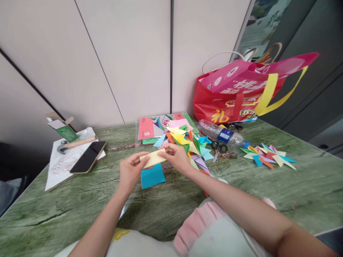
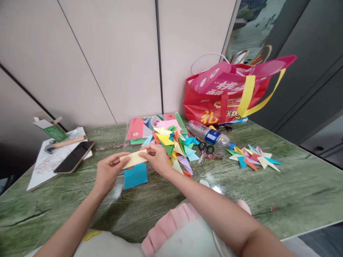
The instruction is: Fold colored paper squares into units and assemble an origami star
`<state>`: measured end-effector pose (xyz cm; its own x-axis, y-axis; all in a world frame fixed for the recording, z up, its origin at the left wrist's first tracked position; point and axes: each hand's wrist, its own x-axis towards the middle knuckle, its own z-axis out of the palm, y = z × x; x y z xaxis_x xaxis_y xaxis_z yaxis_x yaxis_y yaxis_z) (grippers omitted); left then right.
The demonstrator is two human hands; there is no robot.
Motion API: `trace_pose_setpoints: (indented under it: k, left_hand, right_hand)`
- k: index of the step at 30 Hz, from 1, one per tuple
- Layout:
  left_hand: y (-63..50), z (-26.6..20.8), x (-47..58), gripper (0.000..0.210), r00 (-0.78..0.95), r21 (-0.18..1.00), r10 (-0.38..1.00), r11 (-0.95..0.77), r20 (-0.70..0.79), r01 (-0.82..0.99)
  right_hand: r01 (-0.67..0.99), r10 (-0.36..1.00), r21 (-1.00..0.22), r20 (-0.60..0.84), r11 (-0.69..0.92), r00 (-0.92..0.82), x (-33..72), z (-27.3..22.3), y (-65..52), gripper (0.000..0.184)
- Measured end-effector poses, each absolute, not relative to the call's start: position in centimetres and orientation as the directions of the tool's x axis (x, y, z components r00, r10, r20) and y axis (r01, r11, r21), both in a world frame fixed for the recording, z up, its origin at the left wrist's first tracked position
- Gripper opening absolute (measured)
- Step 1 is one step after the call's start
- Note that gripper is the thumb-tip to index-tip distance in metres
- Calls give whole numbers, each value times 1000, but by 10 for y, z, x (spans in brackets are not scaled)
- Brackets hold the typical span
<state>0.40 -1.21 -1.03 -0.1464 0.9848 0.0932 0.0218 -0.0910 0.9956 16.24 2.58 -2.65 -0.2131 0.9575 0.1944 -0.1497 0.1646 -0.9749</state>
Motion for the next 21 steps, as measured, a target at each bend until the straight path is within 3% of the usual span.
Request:
trace_pose_setpoints:
  k: [7,14,21]
  left_hand:
    - [-13,-9,4,33,-141,994,985,-98,104,53]
    - [-12,-6,1,26,-91,963,978,-163,186,215]
    - [-14,-3,1,28,-37,964,997,-53,64,259]
  right_hand:
    - [-136,959,-974,204,179,-199,163,-28,29,30]
    - [-105,944,-973,226,206,-239,163,-30,29,27]
    - [-30,916,-963,262,266,-303,163,-34,28,26]
